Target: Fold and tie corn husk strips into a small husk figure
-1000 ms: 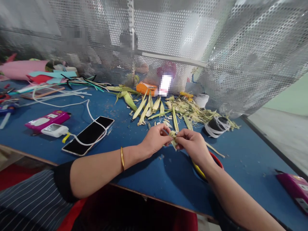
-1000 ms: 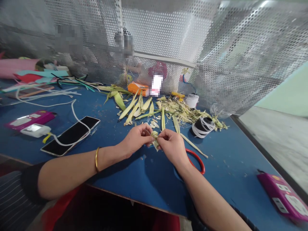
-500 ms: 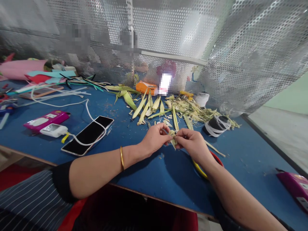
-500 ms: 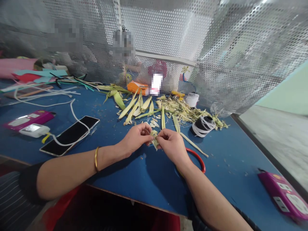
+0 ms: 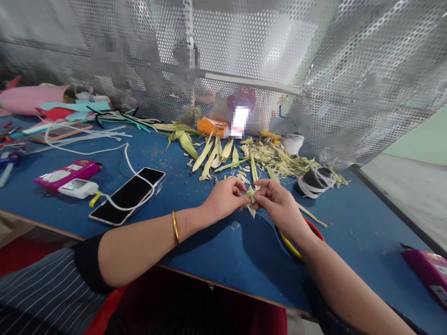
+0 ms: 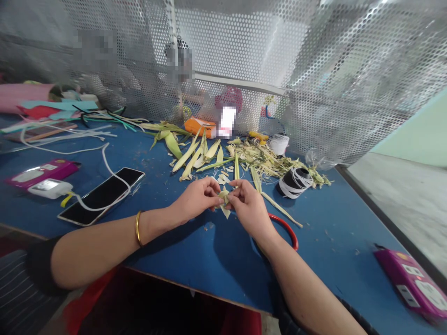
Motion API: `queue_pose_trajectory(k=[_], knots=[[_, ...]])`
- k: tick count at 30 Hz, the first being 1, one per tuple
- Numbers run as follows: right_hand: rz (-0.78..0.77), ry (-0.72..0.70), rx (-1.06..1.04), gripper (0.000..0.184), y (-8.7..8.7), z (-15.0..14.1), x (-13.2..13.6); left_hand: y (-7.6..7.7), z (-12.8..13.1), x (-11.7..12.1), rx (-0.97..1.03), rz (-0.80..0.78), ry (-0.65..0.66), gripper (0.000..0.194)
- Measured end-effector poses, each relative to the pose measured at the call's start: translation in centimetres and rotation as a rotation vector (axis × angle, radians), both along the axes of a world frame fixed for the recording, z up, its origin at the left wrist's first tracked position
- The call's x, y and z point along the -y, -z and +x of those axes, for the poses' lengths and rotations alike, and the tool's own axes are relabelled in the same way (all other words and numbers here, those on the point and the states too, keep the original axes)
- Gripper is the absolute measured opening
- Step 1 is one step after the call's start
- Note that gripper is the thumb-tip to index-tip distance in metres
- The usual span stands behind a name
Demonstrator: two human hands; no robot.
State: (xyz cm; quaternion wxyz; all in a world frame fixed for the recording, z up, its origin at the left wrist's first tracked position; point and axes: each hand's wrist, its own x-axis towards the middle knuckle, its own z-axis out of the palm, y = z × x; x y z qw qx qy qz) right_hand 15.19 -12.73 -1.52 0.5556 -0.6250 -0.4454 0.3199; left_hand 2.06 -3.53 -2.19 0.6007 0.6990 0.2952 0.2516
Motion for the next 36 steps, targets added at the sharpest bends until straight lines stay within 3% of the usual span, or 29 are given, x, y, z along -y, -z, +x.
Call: queue_pose_trajectory(k=[3, 6, 11, 18, 23, 27, 33, 36], knots=[[-0.031, -0.021, -0.026, 0.029, -0.1, -0.1, 0.0, -0.5, -0.1, -0.1, -0.016, -0.096, 0.030, 0.016], [-0.078, -0.028, -0.005, 0.030, 0.1, 0.0, 0.0, -0.9, -0.3, 0.0, -0.081, -0.084, 0.125, 0.006], [-0.081, 0.003, 0.150, 0.023, 0.6, 0.4, 0.1, -0.8, -0.6, 0.4, -0.157, -0.068, 0.234, 0.015], [0.037, 0.197, 0.364, 0.022, 0.7, 0.6, 0.3, -0.9, -0.8, 0.3, -0.091, -0.139, 0.496, 0.015], [0.061, 0.250, 0.436, 0.023, 0.8, 0.5, 0.2, -1.7, -1.0, 0.4, -0.105, -0.246, 0.514, 0.022], [0.086, 0.219, 0.434, 0.022, 0.7, 0.2, 0.1, -1.6, -0.8, 0.9, -0.135, -0.285, 0.442, 0.035], [0.230, 0.166, 0.557, 0.021, 0.3, -0.6, 0.1, -1.1, -0.6, 1.8, -0.179, -0.302, 0.417, 0.031], [0.206, 0.160, 0.501, 0.021, 0.4, -0.5, 0.0, -1.4, -0.6, 1.9, -0.207, -0.307, 0.380, 0.023]])
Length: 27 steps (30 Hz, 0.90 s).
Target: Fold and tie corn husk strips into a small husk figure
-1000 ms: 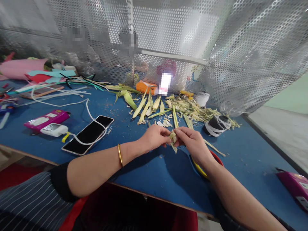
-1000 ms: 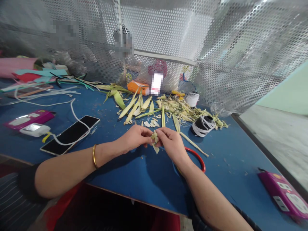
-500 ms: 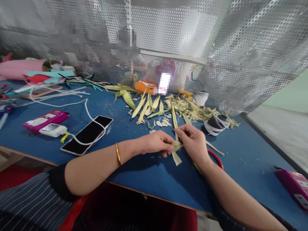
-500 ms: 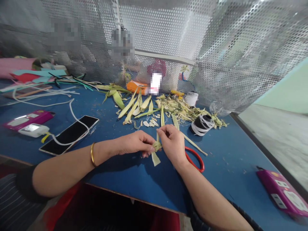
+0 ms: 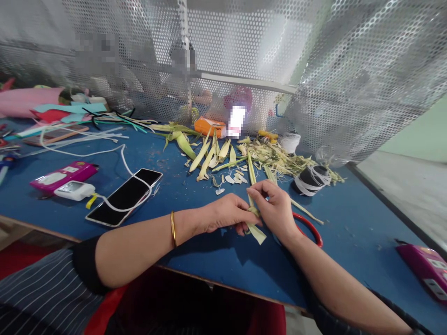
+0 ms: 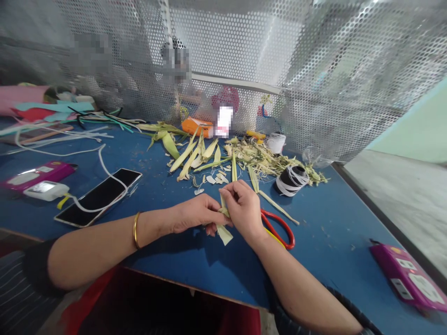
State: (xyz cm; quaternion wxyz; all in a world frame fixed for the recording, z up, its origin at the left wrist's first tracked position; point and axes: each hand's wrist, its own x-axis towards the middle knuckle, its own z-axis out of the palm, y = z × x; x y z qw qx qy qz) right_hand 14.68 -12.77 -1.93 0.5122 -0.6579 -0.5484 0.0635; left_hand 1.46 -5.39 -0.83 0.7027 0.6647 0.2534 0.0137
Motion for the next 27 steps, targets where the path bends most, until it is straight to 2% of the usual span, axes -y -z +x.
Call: queue_pose_trajectory(k=[3, 5, 8, 11, 15, 18, 20, 22, 25, 27], knots=[[-0.031, 0.034, -0.222, 0.023, 0.1, 0.5, -0.2, -0.3, 0.0, -0.4, 0.008, -0.031, -0.098, 0.015], [-0.051, 0.072, -0.415, 0.031, 0.0, 0.8, -0.2, -0.4, 0.0, -0.8, 0.049, -0.054, -0.182, 0.016], [-0.166, -0.015, -0.637, 0.038, -0.1, 0.9, -0.2, -0.4, 0.1, -1.4, 0.083, -0.068, -0.249, 0.017], [-0.179, -0.102, -0.728, 0.041, -0.1, 0.7, -0.2, -0.3, 0.2, -1.4, 0.078, -0.039, -0.241, 0.019], [-0.070, 0.005, -0.791, 0.035, 0.4, 0.8, -0.5, -0.3, 0.2, -1.1, 0.075, -0.002, -0.196, 0.012], [-0.095, 0.020, -0.765, 0.035, 0.8, 1.3, -0.7, -0.2, 0.2, -1.2, 0.061, -0.012, -0.190, 0.010], [-0.120, 0.037, -0.695, 0.031, 0.9, 1.6, -0.7, -0.1, 0.2, -1.3, 0.060, -0.049, -0.218, 0.012], [-0.052, 0.112, -0.499, 0.024, 0.8, 1.7, -0.4, 0.0, 0.3, -1.6, 0.065, -0.099, -0.268, 0.014], [0.161, 0.150, 0.086, 0.019, -0.1, 1.3, 0.5, 0.1, 0.3, -2.0, 0.096, -0.194, -0.350, 0.020], [0.232, 0.006, 0.490, 0.011, -0.9, 0.7, 1.1, 0.1, 0.3, -2.3, 0.130, -0.272, -0.369, 0.024]])
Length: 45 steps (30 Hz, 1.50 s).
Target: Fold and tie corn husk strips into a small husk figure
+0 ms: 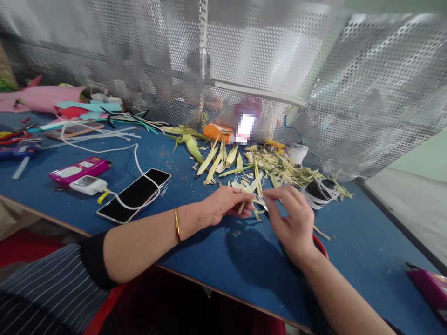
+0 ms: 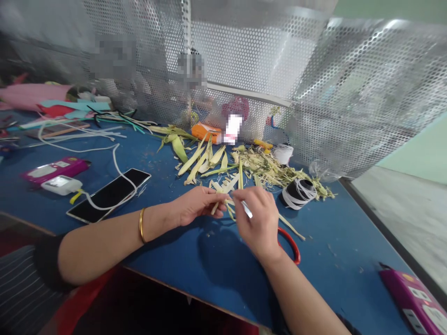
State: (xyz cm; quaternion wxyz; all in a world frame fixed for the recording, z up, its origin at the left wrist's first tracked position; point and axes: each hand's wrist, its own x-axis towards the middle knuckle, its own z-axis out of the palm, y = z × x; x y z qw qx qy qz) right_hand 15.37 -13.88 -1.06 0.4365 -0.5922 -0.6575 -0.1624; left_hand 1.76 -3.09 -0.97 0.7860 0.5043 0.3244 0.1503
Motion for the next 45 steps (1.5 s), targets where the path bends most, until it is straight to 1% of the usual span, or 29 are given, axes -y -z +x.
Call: queue_pose_trajectory(k=[1, 3, 4, 6, 8, 11, 14, 17, 24, 28, 33, 36, 39, 41, 43, 45], knots=[[-0.011, -0.059, 0.180, 0.012, -0.3, -0.4, 0.2, 0.0, 0.0, -0.1, 0.024, -0.023, -0.004, 0.025], [-0.078, -0.121, 0.443, 0.016, -0.4, -1.0, 0.3, 0.1, -0.1, -0.2, 0.056, -0.033, -0.015, 0.029], [-0.111, -0.125, 0.529, 0.016, -0.4, -1.2, 0.2, 0.2, -0.1, -0.2, 0.060, -0.023, -0.024, 0.031], [-0.145, -0.108, 0.611, 0.017, 0.0, -1.4, -0.1, 0.2, -0.2, -0.2, 0.052, 0.002, -0.034, 0.034], [-0.128, -0.094, 0.592, 0.019, 0.4, -1.4, -0.3, 0.2, -0.2, -0.2, 0.051, 0.013, -0.012, 0.036], [-0.099, -0.085, 0.478, 0.018, 0.5, -1.3, -0.3, 0.0, -0.2, -0.4, 0.079, -0.006, 0.036, 0.035], [-0.085, -0.077, 0.408, 0.017, 0.4, -1.2, -0.1, -0.2, -0.3, -0.6, 0.092, 0.015, 0.038, 0.032], [-0.065, -0.090, 0.371, 0.014, 0.4, -1.2, -0.1, -0.3, -0.3, -0.5, 0.104, 0.063, 0.006, 0.031], [-0.030, -0.095, 0.347, 0.013, 0.7, -1.4, -0.2, -0.7, -0.1, 0.3, 0.139, 0.098, -0.120, 0.031], [-0.023, -0.121, 0.392, 0.017, 0.6, -1.5, -0.2, -0.7, 0.0, 0.6, 0.150, 0.097, -0.187, 0.029], [-0.001, -0.185, 0.438, 0.019, 0.6, -1.7, 0.1, -0.6, 0.0, 0.7, 0.156, 0.167, -0.235, 0.028], [0.016, -0.183, 0.345, 0.016, 0.5, -1.8, 0.3, -0.7, -0.2, 0.6, 0.164, 0.149, -0.171, 0.030], [0.018, -0.133, 0.258, 0.013, 0.5, -2.1, 0.3, -0.8, -0.4, 0.4, 0.203, 0.059, -0.035, 0.031], [0.008, -0.117, 0.256, 0.013, 0.5, -2.2, 0.2, -0.7, -0.4, 0.2, 0.236, 0.002, 0.029, 0.031], [-0.005, -0.118, 0.264, 0.013, 0.6, -2.2, 0.1, -0.6, -0.4, 0.2, 0.242, -0.021, 0.027, 0.030], [-0.014, -0.132, 0.293, 0.013, 0.7, -2.2, 0.1, -0.5, -0.3, 0.3, 0.229, -0.007, -0.017, 0.027]])
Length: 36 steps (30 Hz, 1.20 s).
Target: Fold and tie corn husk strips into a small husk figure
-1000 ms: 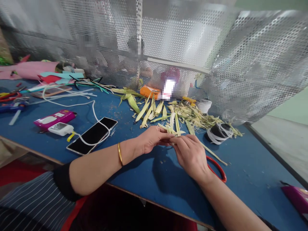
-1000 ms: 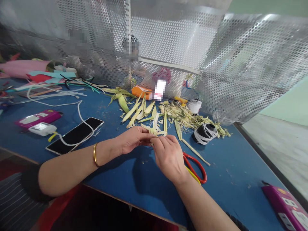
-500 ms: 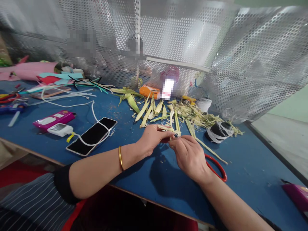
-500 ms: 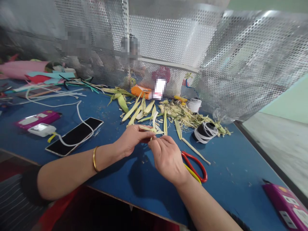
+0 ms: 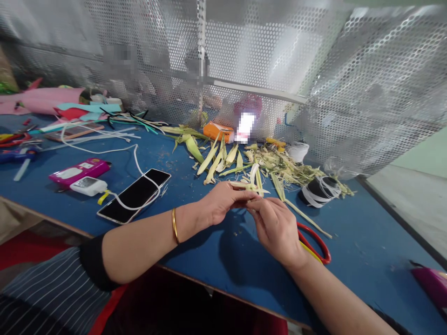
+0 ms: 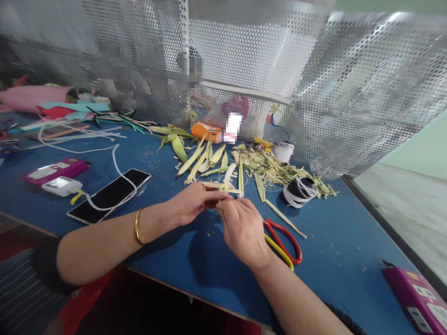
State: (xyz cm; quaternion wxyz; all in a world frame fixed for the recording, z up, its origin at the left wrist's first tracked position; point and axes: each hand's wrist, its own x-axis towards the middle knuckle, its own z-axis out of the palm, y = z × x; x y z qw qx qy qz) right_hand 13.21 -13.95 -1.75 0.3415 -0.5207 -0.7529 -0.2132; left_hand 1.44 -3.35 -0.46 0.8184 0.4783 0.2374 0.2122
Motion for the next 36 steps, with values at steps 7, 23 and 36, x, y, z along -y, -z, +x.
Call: queue_pose_trajectory(k=[7, 23, 36], knots=[[0.008, -0.108, 0.142, 0.024, -0.1, 0.1, 0.2, -0.3, -0.1, 0.5, -0.015, 0.067, -0.113, 0.023], [0.078, 0.160, -0.170, 0.026, -0.7, 1.0, 0.3, -0.4, -0.3, -1.0, -0.142, 0.065, 0.026, 0.026], [-0.260, 0.185, -0.386, 0.024, -1.0, 1.9, 0.1, -0.8, -0.5, -0.8, -0.287, 0.182, 0.143, 0.014]])
